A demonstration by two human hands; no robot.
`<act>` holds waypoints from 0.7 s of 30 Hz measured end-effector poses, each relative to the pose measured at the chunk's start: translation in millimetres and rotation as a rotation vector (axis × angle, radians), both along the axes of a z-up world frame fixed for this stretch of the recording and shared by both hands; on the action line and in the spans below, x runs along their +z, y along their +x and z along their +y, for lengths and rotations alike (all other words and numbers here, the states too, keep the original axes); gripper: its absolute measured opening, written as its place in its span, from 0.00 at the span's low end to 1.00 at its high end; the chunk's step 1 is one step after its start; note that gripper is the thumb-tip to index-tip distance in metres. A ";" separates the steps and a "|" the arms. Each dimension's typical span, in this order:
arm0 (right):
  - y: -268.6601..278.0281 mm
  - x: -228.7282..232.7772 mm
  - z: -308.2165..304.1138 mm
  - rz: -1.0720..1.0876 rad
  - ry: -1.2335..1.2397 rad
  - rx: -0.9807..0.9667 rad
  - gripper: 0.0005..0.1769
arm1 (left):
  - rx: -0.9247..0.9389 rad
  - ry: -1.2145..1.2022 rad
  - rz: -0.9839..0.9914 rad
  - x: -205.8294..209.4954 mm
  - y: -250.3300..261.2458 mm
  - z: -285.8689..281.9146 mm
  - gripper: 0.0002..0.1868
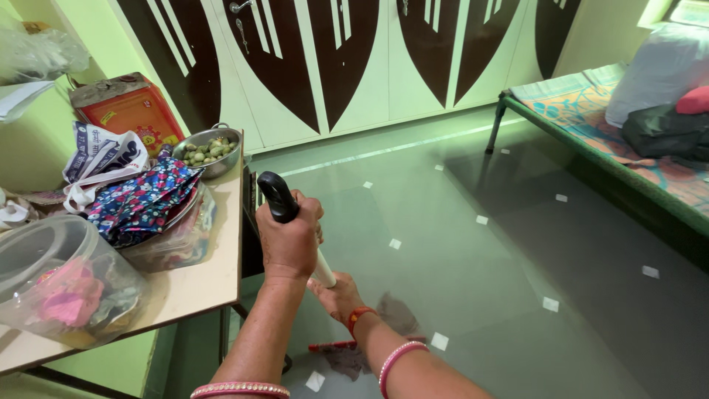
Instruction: The person mops the floor using a long-handled mop, moving it in strokes across the floor surface around a cot and near a large wardrobe.
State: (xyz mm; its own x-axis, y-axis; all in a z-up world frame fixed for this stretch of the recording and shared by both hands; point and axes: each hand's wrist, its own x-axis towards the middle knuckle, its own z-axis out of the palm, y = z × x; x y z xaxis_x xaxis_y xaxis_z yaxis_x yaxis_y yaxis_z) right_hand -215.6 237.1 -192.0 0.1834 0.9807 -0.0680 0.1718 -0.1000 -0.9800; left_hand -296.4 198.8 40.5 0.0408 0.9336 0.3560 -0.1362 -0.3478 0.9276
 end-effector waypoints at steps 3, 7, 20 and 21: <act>-8.5 0.1 -19.1 0.025 -0.015 0.002 0.18 | 0.002 -0.030 0.030 3.9 -8.1 -14.5 0.14; -20.0 4.4 -50.5 0.043 -0.029 0.021 0.19 | -0.049 -0.054 -0.016 8.5 -22.3 -33.9 0.16; -88.1 17.3 -113.8 0.085 -0.051 -0.079 0.20 | 0.065 -0.063 -0.001 2.3 -74.8 -97.5 0.14; -90.7 13.6 -113.1 0.083 -0.038 -0.082 0.19 | 0.090 -0.067 -0.001 0.2 -71.7 -101.1 0.14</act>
State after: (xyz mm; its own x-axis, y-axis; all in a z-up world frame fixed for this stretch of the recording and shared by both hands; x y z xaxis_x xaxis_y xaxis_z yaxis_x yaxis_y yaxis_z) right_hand -306.3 124.0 -178.5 0.2550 0.9590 -0.1235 0.0801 -0.1482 -0.9857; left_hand -368.0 97.7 40.8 -0.0448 0.9551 0.2930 -0.1076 -0.2962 0.9490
